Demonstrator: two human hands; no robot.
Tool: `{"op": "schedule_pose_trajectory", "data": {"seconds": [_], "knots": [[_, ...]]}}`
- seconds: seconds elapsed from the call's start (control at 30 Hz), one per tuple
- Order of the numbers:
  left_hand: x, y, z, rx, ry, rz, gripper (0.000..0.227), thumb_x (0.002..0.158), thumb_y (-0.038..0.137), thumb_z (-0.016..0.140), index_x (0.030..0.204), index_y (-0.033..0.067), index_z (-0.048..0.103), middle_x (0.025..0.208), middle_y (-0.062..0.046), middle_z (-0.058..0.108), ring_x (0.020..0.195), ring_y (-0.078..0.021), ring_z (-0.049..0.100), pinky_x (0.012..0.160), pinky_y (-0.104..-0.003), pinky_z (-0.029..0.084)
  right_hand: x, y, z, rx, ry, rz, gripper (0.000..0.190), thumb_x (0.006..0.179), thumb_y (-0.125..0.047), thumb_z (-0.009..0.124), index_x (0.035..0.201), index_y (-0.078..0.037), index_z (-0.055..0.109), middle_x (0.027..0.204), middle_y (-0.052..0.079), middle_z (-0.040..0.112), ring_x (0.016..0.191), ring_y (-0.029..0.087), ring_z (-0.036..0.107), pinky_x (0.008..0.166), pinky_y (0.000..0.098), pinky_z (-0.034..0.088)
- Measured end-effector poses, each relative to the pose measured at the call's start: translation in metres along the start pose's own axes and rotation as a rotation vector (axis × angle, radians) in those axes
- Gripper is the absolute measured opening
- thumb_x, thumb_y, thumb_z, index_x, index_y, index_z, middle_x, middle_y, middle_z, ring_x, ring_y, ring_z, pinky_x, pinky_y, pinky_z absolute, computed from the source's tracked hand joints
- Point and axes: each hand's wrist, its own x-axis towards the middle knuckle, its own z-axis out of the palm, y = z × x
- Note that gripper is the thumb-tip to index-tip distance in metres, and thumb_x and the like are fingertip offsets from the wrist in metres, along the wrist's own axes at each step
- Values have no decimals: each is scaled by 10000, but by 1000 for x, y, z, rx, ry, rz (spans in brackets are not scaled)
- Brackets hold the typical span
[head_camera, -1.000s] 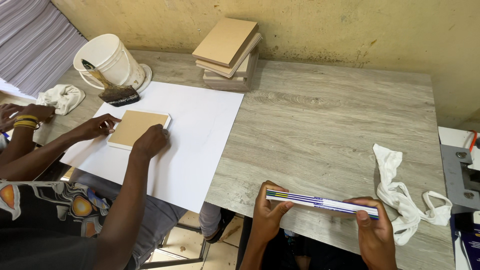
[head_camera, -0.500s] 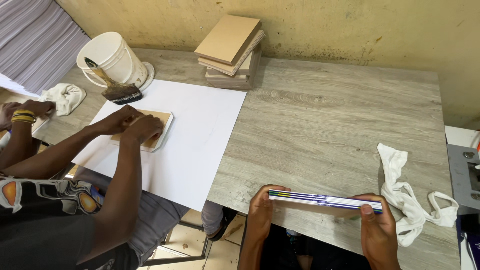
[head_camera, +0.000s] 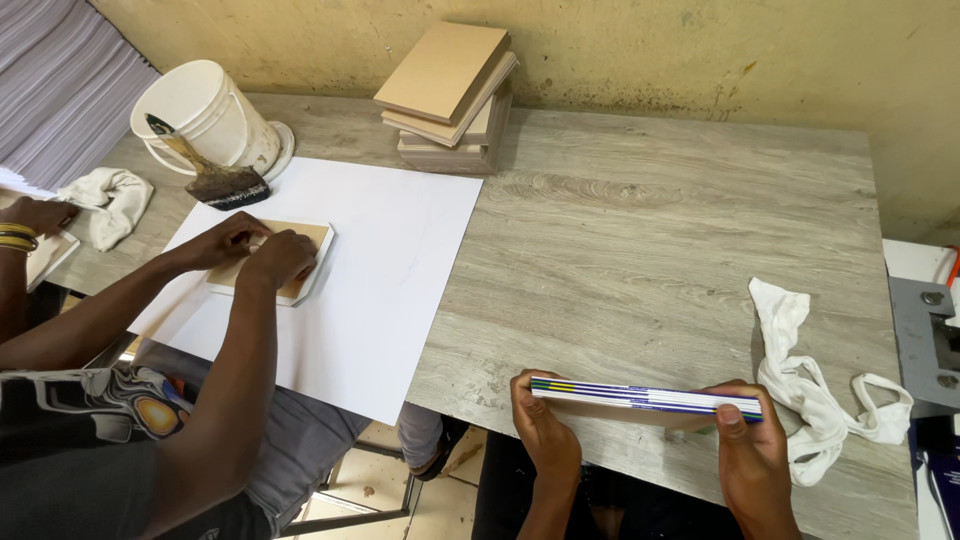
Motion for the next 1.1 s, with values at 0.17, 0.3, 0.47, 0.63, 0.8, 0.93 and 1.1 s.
{"op": "schedule_pose_trajectory", "data": {"seconds": [0.17,0.3,0.47,0.63,0.8,0.93,1.1], "knots": [[0,5,-1,1,-38,64,643,1097,637,295,1045,88,626,954,-40,621,900,-192,611,862,-353,482,-1,-2,2,31,-6,-3,335,1088,-303,607,1179,19,630,1099,128,630,1043,239,605,990,346,436],[1,10,-7,-8,-99,47,622,1102,621,306,1076,93,633,978,-36,605,936,-193,603,889,-360,471,-1,4,-1,15,-7,-28,323,1101,-291,597,1199,15,633,1122,134,644,1082,249,625,1023,351,458],[3,22,-10,-29,-189,-8,522,1105,570,391,1097,98,615,978,-21,589,934,-175,586,886,-337,470,0,6,-3,-17,-2,-26,333,1091,-307,606,1211,2,634,1153,141,674,1121,259,649,1059,359,471],[7,19,-18,-41,-192,-87,501,1067,573,487,1112,98,639,1005,-17,613,965,-159,590,896,-329,480,8,11,-20,162,-105,102,593,1039,-399,560,1430,46,544,1323,232,669,1258,315,619,1128,408,434],[9,18,-20,17,-182,-149,509,1037,586,525,1091,100,667,990,-5,633,959,-141,594,889,-317,481,11,4,-25,475,-201,118,784,1070,-466,469,1581,129,456,1452,356,620,1340,435,590,1199,544,392],[13,11,-23,-32,-183,-143,484,1026,551,581,1110,86,686,1000,-12,649,957,-145,600,889,-322,480,12,23,-29,375,-146,82,626,1056,-289,543,1532,116,511,1372,283,651,1264,351,605,1142,450,410],[17,-4,-32,-109,-216,-107,443,1020,506,640,1113,77,702,1022,-26,673,975,-156,619,901,-328,477,10,18,-20,292,-81,11,454,1046,-234,635,1368,84,591,1249,190,663,1213,287,609,1132,385,432]]}}
